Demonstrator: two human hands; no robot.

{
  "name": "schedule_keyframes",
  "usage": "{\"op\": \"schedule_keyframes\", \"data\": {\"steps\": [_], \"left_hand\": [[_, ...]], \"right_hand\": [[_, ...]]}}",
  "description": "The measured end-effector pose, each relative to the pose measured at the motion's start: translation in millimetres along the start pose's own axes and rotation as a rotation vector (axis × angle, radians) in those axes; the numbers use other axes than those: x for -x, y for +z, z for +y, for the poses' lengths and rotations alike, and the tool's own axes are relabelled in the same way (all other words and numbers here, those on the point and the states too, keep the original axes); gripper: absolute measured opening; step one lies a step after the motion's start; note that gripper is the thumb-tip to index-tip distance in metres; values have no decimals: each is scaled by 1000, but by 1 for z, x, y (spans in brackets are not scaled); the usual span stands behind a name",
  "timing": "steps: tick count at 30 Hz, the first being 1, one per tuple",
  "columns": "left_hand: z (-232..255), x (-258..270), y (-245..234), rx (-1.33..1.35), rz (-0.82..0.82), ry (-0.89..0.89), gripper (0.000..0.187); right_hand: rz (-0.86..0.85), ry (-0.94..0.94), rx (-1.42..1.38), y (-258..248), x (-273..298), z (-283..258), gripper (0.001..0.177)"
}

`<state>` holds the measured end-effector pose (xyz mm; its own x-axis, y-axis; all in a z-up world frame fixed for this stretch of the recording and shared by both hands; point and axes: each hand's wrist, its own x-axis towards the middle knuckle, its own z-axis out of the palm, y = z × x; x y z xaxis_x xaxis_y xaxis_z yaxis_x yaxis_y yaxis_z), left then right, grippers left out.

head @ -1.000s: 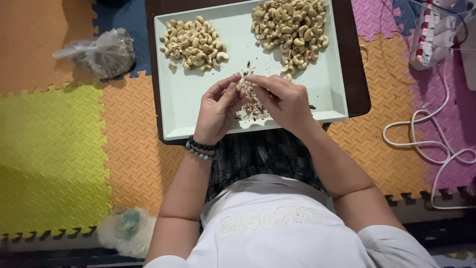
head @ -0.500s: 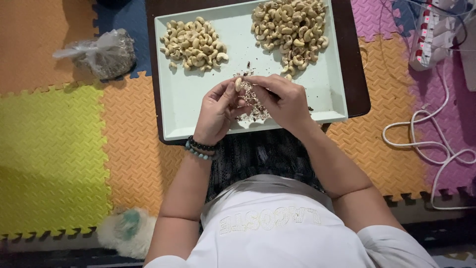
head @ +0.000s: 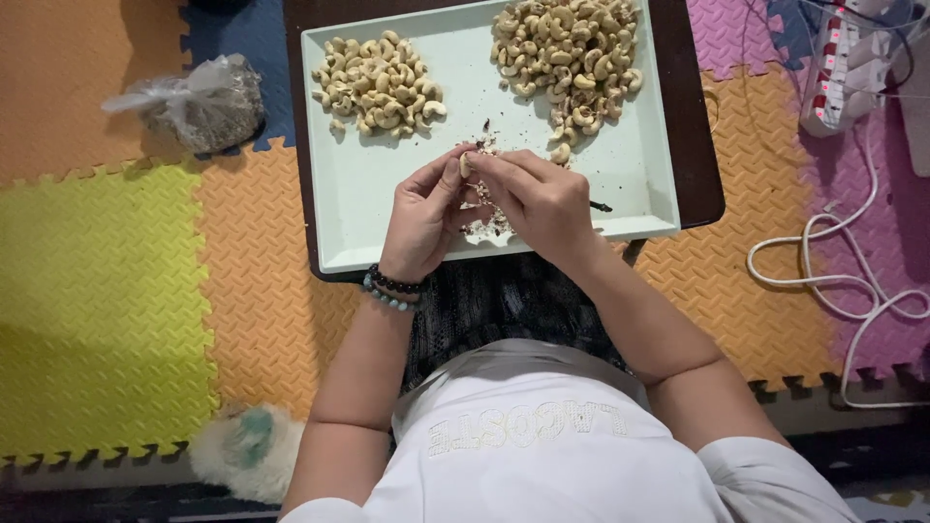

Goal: Manually peeling the skin off cashew nuts and sorting them on a tray.

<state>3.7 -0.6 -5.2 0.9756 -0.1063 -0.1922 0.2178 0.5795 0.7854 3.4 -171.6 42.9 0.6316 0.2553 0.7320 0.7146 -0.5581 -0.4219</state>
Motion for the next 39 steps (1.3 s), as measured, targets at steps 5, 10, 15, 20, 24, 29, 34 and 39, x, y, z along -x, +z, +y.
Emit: {"op": "schedule_keyframes", "data": {"steps": [5, 10, 15, 20, 24, 29, 34, 39], "left_hand": [[0, -1, 0, -24, 8, 6, 36], [0, 1, 1, -40, 21, 14, 38], [-1, 0, 1, -45, 24, 31, 38], [2, 2, 5, -50, 31, 22, 36], [11, 8, 14, -103, 29, 60, 39], [27, 14, 20, -225, 70, 85, 35], [37, 9, 14, -304, 140, 78, 33], [56, -12, -9, -680, 173, 170, 28]], "right_hand": [[-5, 10, 19, -1, -1, 4, 20], [-16, 64, -106, -5, -3, 1, 18], [-11, 53, -78, -2, 0, 2, 18], [-15, 28, 47, -5, -2, 3, 15], [-56, 94, 9, -9, 6, 24, 20], [41, 124, 5, -34, 12, 36, 15], [63, 172, 95, -53, 17, 37, 14], [69, 146, 288, -63, 27, 44, 12]]}}
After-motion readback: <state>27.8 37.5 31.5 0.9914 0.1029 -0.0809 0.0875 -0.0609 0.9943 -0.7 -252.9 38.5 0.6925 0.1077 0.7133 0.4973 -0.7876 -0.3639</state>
